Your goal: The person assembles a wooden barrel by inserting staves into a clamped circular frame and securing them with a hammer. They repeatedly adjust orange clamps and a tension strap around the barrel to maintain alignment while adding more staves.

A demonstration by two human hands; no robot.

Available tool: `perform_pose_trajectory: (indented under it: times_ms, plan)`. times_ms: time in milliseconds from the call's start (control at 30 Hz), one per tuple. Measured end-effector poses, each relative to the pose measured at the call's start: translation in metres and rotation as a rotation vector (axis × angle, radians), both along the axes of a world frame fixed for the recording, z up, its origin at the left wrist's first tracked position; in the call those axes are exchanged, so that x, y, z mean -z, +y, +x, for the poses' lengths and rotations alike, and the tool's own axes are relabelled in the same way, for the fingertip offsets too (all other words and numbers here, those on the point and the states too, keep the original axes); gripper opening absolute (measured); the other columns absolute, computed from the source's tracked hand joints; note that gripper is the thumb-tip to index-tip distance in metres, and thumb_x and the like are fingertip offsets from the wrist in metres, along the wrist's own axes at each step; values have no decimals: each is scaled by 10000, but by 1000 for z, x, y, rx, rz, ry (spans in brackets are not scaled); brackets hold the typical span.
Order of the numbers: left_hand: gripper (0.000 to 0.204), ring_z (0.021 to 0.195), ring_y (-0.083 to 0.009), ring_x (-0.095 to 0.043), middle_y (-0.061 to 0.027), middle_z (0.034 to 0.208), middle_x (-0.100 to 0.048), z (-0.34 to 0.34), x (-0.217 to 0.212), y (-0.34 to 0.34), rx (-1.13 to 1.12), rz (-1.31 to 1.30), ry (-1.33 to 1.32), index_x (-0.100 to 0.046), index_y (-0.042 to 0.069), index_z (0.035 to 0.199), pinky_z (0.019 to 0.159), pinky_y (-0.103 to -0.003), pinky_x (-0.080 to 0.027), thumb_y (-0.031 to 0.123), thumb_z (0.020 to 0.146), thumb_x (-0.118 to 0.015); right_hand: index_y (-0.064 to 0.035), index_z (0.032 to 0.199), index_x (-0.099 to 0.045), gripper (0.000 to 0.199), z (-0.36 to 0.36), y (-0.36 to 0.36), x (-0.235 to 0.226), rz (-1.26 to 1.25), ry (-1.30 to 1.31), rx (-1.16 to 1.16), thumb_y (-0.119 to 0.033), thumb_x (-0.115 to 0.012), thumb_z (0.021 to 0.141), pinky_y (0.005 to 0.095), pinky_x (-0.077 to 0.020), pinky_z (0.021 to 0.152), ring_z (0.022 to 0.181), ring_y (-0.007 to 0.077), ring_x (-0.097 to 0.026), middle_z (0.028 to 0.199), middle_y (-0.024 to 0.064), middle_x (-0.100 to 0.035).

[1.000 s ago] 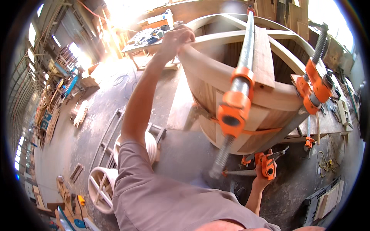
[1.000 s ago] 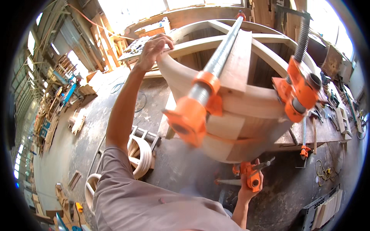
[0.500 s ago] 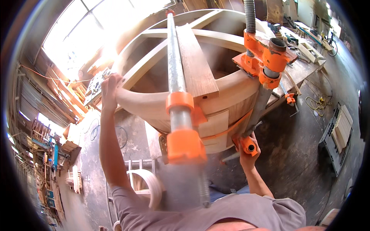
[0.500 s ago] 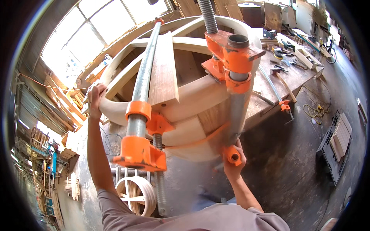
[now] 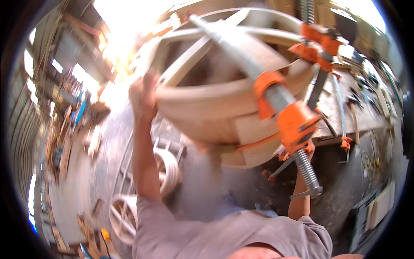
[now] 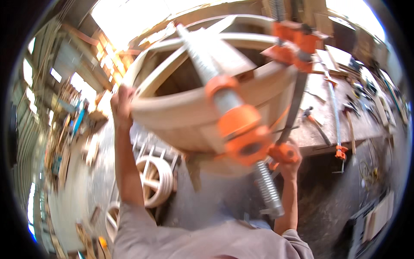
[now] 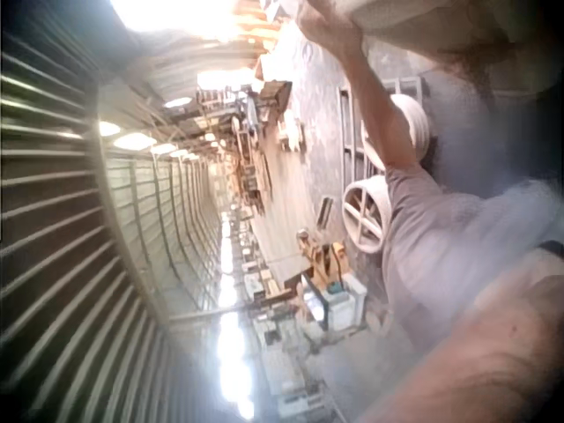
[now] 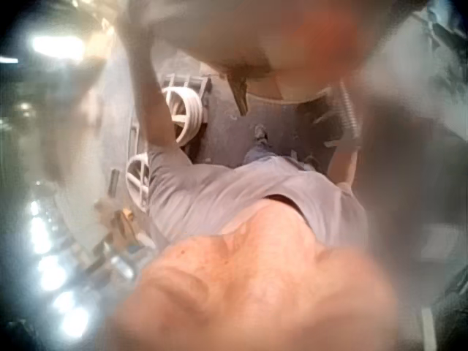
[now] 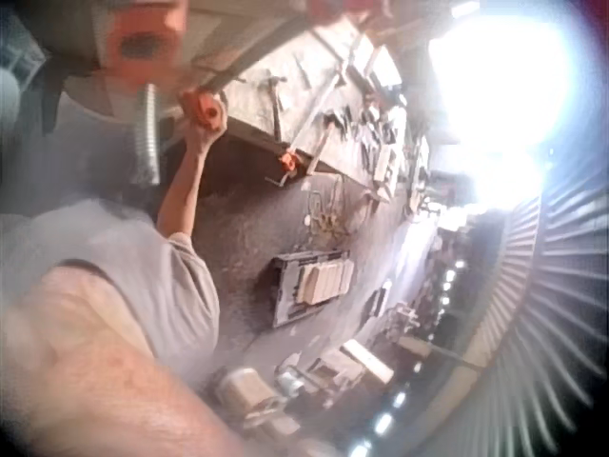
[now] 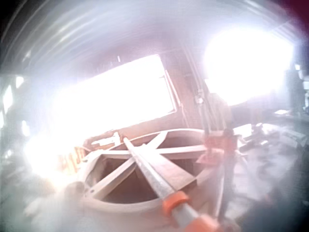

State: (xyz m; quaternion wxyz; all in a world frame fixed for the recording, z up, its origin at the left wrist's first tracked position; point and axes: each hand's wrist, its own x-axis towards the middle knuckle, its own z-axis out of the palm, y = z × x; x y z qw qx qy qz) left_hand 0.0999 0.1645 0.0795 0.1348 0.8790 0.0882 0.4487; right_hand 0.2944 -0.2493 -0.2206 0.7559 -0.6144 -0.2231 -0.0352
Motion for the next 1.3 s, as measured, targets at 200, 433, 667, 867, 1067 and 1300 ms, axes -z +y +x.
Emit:
perform_pose_trajectory:
  times_ms: [200,433,667,867,1067,1300]
  plan:
    - [776,613,-176,-559,-81,616,-616,-26,-7,-58,-223,-126,-28,-683,-34,740,631,-317,-433,598,1018,-329,32,1219,-610,481,69,-48,79,-98,76,34,-51,-794,782,275,-494,838,986,128,-604,1141,33,-639]
    - [711,677,-198,-617,-106,713,-680,-25,0,-73,-39,-67,-264,-698,-38,802,684,-315,-475,539,1038,-356,28,1195,-642,424,29,-31,-4,-225,-171,7,-82,-763,805,286,-480,906,1033,145,-610,1157,59,-649]
    - [445,675,-264,-641,-132,748,-669,-34,0,10,353,273,-203,-675,-16,802,649,-340,-492,295,978,-409,-9,1148,-679,295,-105,-52,27,-339,-202,488,-96,-731,871,276,-520,782,938,143,-655,1091,64,-700]
    - [318,623,-297,-670,-131,680,-668,-12,5,33,444,400,-491,-617,-4,664,624,-352,-531,163,885,-462,7,1168,-634,325,-227,-23,-30,-298,-105,575,-49,-732,863,218,-485,540,806,103,-651,1119,114,-721]
    - [244,694,-295,-668,-116,740,-681,5,12,64,422,386,-456,-672,21,793,698,-368,-533,223,872,-560,22,1162,-595,363,-312,24,-143,-315,-114,401,-115,-741,861,306,-542,728,911,188,-679,1128,151,-701]
    - [437,1043,-362,-587,-161,1018,-654,-45,9,21,428,375,-273,-644,27,1055,958,-481,-453,315,752,-768,49,1263,-534,473,-336,78,-234,-232,-120,340,-104,-731,861,339,-560,857,1015,262,-690,1129,190,-693]
